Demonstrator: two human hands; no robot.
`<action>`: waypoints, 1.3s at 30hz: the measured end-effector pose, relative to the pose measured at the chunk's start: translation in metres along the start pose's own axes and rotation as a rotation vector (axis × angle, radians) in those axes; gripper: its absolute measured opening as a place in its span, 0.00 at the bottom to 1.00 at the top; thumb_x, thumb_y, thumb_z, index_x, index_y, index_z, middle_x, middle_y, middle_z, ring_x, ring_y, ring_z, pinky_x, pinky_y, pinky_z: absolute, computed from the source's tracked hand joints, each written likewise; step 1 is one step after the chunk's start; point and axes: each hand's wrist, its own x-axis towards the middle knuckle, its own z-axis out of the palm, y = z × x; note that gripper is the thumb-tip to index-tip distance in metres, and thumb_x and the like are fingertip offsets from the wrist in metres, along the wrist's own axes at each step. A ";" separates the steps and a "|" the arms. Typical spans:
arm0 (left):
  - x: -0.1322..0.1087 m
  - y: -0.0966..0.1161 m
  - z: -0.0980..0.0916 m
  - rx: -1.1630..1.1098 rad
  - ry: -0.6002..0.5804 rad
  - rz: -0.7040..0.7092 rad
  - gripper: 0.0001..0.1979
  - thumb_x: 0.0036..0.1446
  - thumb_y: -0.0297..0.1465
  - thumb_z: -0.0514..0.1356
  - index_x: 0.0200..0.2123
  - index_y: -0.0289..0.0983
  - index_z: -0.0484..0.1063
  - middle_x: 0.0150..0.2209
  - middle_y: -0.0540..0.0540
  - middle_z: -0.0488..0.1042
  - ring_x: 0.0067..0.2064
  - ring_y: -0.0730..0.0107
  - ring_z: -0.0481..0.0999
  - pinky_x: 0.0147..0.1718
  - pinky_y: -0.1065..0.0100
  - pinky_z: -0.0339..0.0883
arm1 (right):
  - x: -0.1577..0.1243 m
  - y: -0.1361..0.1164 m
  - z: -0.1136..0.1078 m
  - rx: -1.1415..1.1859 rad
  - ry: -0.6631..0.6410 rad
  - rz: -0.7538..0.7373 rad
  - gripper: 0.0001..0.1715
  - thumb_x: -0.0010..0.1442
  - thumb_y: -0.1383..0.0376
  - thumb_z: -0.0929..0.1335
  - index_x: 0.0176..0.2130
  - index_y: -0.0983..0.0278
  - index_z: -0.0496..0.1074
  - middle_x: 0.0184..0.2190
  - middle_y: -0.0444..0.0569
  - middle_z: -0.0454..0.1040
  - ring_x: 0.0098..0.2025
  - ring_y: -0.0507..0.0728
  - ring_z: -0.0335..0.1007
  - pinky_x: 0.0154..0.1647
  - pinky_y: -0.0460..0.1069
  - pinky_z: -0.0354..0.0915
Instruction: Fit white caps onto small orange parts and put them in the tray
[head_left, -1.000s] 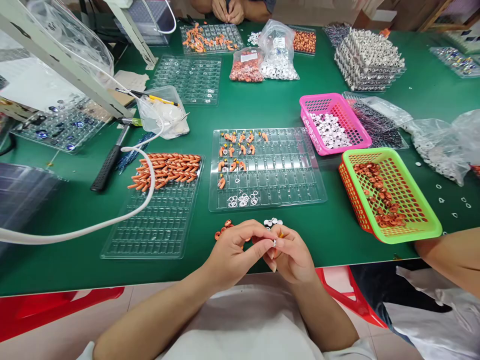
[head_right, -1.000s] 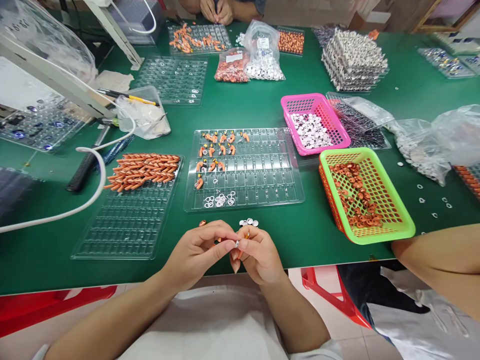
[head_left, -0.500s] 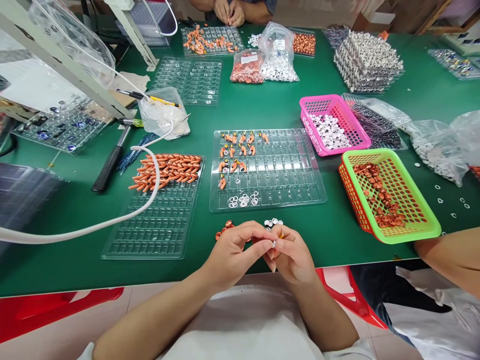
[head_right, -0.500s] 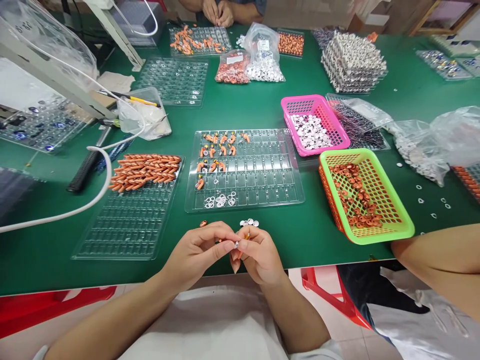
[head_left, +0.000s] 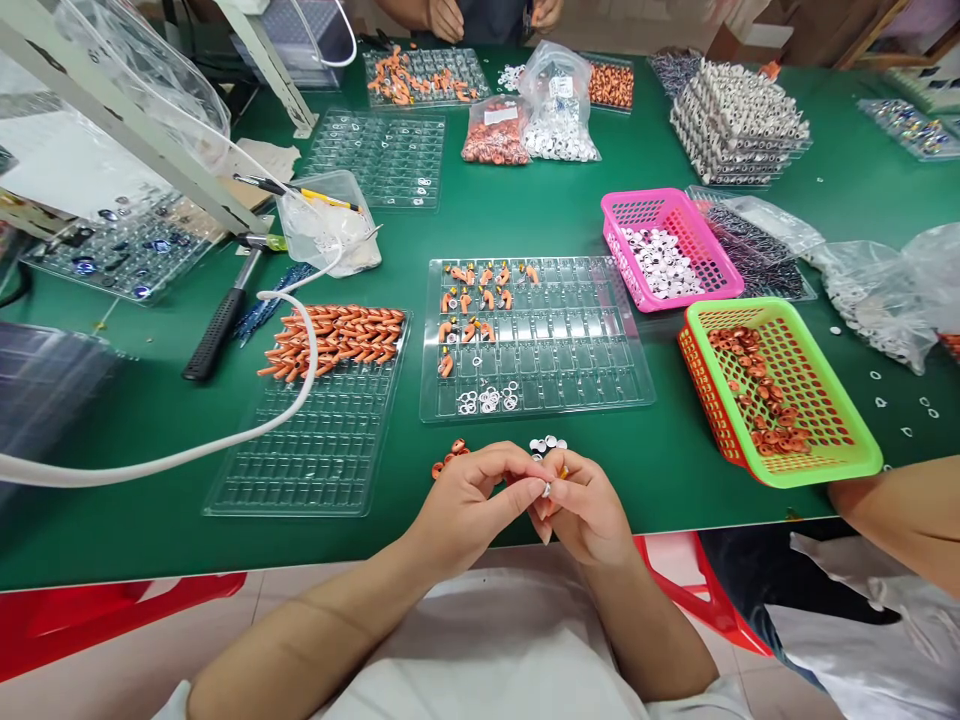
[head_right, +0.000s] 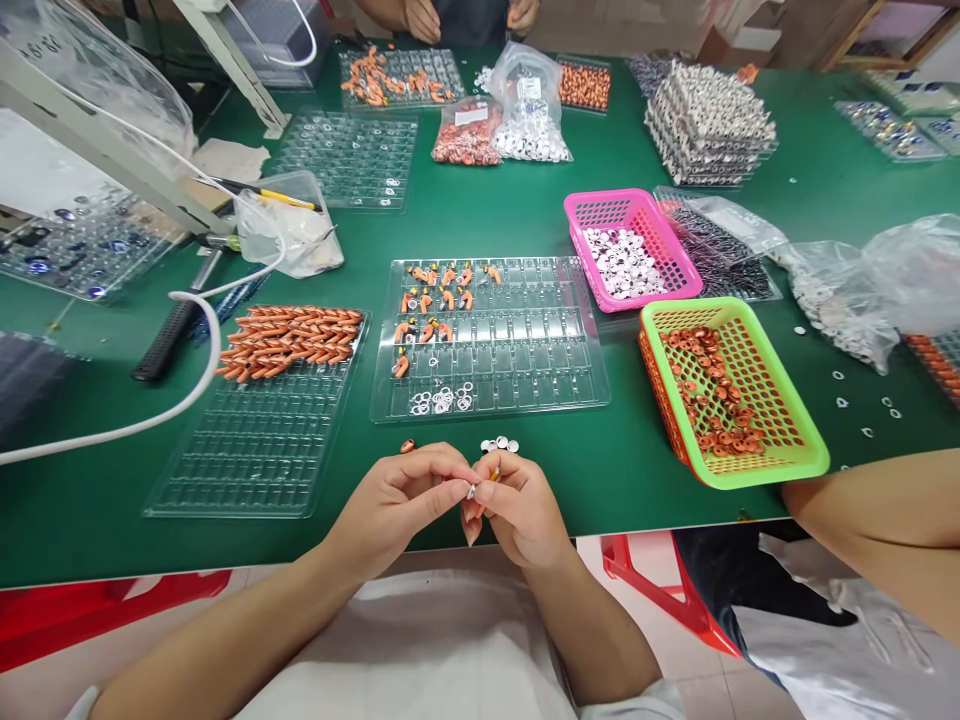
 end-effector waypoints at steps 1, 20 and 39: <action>0.000 0.000 0.000 -0.008 0.000 0.001 0.06 0.60 0.29 0.63 0.34 0.33 0.79 0.32 0.47 0.72 0.28 0.71 0.79 0.29 0.66 0.78 | 0.000 0.000 0.000 0.004 -0.002 -0.003 0.14 0.53 0.60 0.76 0.28 0.66 0.72 0.18 0.42 0.72 0.17 0.49 0.66 0.15 0.42 0.66; 0.000 -0.001 0.000 -0.006 -0.005 0.020 0.06 0.61 0.28 0.62 0.36 0.33 0.80 0.32 0.48 0.72 0.26 0.72 0.79 0.29 0.66 0.78 | 0.002 0.000 0.002 0.072 -0.040 0.001 0.11 0.55 0.63 0.74 0.28 0.66 0.72 0.19 0.42 0.71 0.16 0.48 0.66 0.16 0.41 0.66; -0.002 -0.002 0.002 0.111 0.044 0.027 0.07 0.61 0.28 0.59 0.36 0.34 0.77 0.30 0.47 0.75 0.28 0.68 0.79 0.29 0.64 0.78 | 0.002 0.002 0.003 0.063 -0.038 0.010 0.13 0.55 0.61 0.74 0.27 0.65 0.70 0.18 0.41 0.71 0.15 0.47 0.64 0.15 0.41 0.63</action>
